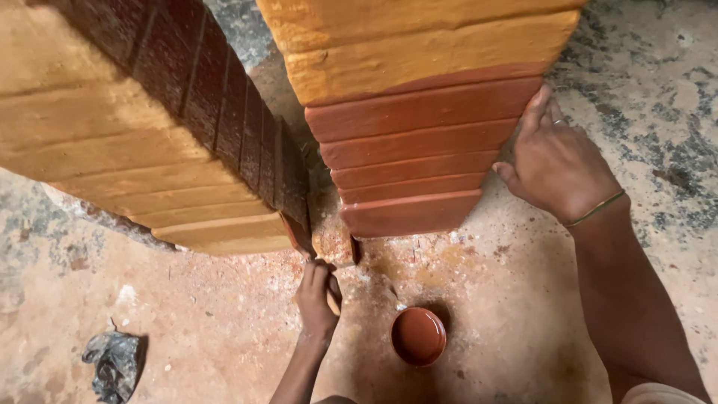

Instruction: The person paints the lower section of a wooden pillar with reddish-brown paint using a brush. They repeatedly dip the brush into a small container and apply paint to the grooved surface, working from the bottom upward along the pillar's side.

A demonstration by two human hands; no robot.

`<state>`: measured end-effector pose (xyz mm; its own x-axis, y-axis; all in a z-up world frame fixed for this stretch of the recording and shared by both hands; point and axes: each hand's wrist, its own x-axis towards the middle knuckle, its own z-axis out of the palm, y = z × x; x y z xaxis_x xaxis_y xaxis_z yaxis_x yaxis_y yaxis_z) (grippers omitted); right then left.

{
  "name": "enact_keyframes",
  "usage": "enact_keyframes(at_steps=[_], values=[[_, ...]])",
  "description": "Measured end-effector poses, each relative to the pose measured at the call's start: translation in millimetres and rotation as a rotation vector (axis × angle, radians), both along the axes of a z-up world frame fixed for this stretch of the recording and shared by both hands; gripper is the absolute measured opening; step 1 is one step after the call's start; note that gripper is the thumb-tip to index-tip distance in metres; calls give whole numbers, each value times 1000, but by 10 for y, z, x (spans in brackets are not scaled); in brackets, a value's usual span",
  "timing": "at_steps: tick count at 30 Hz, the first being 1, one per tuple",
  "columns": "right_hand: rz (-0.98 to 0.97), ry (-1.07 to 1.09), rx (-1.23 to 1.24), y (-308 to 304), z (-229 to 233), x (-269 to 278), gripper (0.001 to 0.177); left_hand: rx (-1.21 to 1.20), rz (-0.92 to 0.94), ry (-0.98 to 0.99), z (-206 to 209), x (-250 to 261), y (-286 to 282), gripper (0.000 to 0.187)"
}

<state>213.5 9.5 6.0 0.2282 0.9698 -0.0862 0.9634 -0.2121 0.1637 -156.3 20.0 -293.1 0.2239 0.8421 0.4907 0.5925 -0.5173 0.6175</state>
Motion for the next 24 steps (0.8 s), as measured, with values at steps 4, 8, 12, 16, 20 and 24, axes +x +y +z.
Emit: enact_keyframes(at_steps=[4,8,12,16,20,24], values=[[45,-18,61,6,-37,6,111,-7,-186,15,130,259,-47,16],[32,0,66,9,-40,23,111,194,-426,18,306,796,-60,17],[9,18,30,-11,-1,-18,114,113,-785,172,613,1173,-84,25],[-32,52,-55,17,76,-63,113,149,-910,209,901,1386,-36,32],[-4,63,-30,4,84,-37,114,-340,-752,156,945,1123,132,8],[47,98,69,-36,29,-2,114,165,-428,93,819,584,189,11]])
